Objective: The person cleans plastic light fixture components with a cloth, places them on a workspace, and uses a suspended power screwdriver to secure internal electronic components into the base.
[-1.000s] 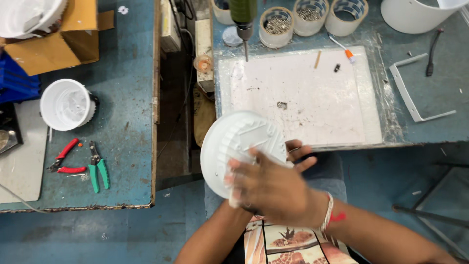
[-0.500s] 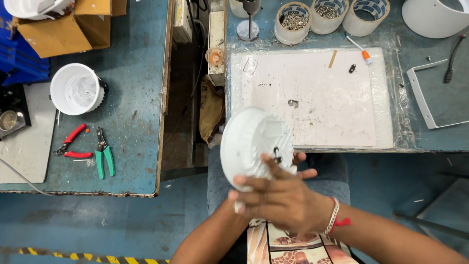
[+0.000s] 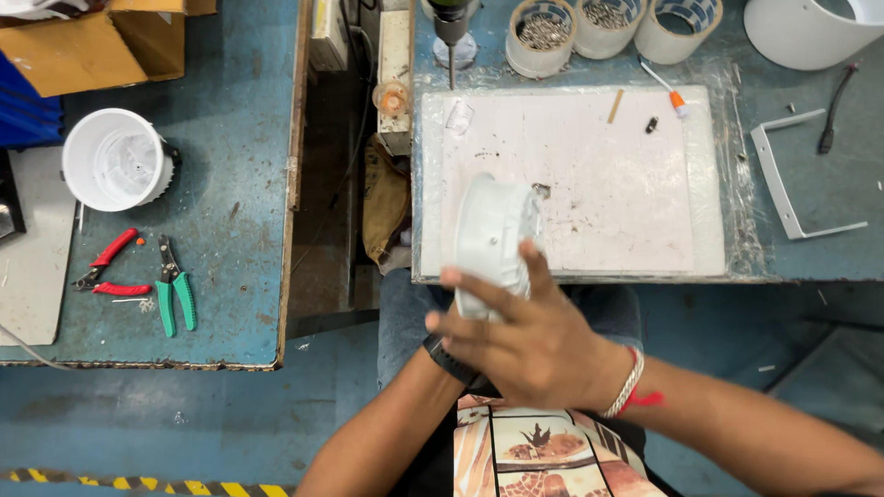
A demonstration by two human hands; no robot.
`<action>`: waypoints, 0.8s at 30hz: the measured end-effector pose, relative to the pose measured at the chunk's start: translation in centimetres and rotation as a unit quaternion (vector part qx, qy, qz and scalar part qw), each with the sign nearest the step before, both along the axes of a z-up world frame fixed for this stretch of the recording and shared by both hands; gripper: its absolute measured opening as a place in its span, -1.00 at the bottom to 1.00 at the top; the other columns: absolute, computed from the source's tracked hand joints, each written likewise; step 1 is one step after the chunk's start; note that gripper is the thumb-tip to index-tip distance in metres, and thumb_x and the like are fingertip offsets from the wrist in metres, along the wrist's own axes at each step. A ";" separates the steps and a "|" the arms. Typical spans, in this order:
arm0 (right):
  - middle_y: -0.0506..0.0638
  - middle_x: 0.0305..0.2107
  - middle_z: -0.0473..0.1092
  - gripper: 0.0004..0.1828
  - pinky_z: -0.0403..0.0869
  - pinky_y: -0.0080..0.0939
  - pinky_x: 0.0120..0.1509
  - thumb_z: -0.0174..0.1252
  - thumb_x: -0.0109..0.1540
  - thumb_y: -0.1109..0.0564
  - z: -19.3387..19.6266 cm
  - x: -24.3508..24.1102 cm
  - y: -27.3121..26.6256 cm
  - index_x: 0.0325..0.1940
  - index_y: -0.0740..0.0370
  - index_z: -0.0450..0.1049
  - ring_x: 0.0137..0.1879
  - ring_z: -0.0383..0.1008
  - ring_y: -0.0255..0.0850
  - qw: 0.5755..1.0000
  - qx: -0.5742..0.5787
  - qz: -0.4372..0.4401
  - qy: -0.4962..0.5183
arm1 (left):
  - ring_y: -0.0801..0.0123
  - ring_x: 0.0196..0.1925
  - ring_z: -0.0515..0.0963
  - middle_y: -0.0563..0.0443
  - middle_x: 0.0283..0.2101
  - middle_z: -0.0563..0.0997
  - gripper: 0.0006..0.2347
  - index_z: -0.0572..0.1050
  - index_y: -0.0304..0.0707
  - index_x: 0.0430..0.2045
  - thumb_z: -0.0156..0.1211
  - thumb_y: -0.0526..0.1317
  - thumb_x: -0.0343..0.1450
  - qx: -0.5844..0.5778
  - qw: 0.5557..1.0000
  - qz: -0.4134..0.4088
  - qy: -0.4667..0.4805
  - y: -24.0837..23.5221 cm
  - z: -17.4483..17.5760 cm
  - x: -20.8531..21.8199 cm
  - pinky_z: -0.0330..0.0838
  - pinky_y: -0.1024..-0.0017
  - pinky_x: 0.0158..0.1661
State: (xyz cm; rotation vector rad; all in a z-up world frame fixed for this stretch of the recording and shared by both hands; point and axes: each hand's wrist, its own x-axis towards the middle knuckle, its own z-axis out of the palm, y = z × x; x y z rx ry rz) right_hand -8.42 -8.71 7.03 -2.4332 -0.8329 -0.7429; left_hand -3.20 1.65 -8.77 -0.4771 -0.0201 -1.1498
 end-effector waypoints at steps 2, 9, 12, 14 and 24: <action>-0.12 0.01 0.59 -0.85 -0.41 0.42 0.59 0.20 0.17 0.25 1.7 0.8 -1.7 -0.22 0.06 0.59 0.45 0.31 0.06 0.997 0.058 -0.025 0.045 | 0.30 0.31 0.54 -0.06 0.34 0.46 -0.49 0.06 -0.09 0.48 -0.11 0.01 0.60 0.306 0.923 0.070 -0.223 -0.3 -0.8 -0.5 0.55 0.31 0.16; 0.04 -0.07 0.59 -0.80 0.46 -0.11 0.34 0.11 0.32 0.20 2.4 3.8 -5.9 -0.05 0.25 0.59 0.23 0.55 -0.14 0.869 0.376 -0.007 0.321 | 0.24 0.00 0.65 -0.07 0.01 0.61 -0.71 0.43 -0.30 0.12 0.04 -0.10 0.61 0.420 0.867 -0.070 -0.260 0.4 0.5 -0.1 0.61 0.08 0.00; 0.11 -0.17 0.61 -0.77 0.53 -0.14 0.08 0.08 0.31 0.17 -1.2 4.4 -7.6 -0.13 0.35 0.59 -0.03 0.58 -0.14 0.770 0.469 -0.078 0.425 | 0.21 0.02 0.61 -0.08 0.04 0.57 -0.73 0.44 -0.27 0.09 0.05 -0.11 0.59 0.387 0.891 -0.090 -0.219 0.7 0.9 -0.3 0.57 0.03 0.04; 0.12 -0.22 0.59 -0.76 0.54 -0.17 0.01 0.07 0.33 0.17 -4.7 4.7 -8.1 -0.12 0.40 0.57 -0.13 0.57 -0.17 0.680 0.562 -0.061 0.467 | 0.18 0.07 0.57 -0.08 0.08 0.53 -0.76 0.44 -0.26 0.05 0.05 -0.12 0.59 0.368 0.901 -0.073 -0.217 1.3 1.8 0.1 0.52 0.01 0.07; 0.16 0.02 0.56 -0.76 0.38 -0.06 0.48 0.03 0.41 0.30 -7.1 0.1 -2.5 0.13 0.37 0.50 0.21 0.55 -0.10 0.837 0.497 -0.180 0.139 | 0.07 0.29 0.35 -0.10 0.30 0.33 -0.88 0.47 -0.18 -0.13 0.09 -0.18 0.56 0.319 0.915 0.122 -0.213 2.9 6.8 3.3 0.30 -0.09 0.23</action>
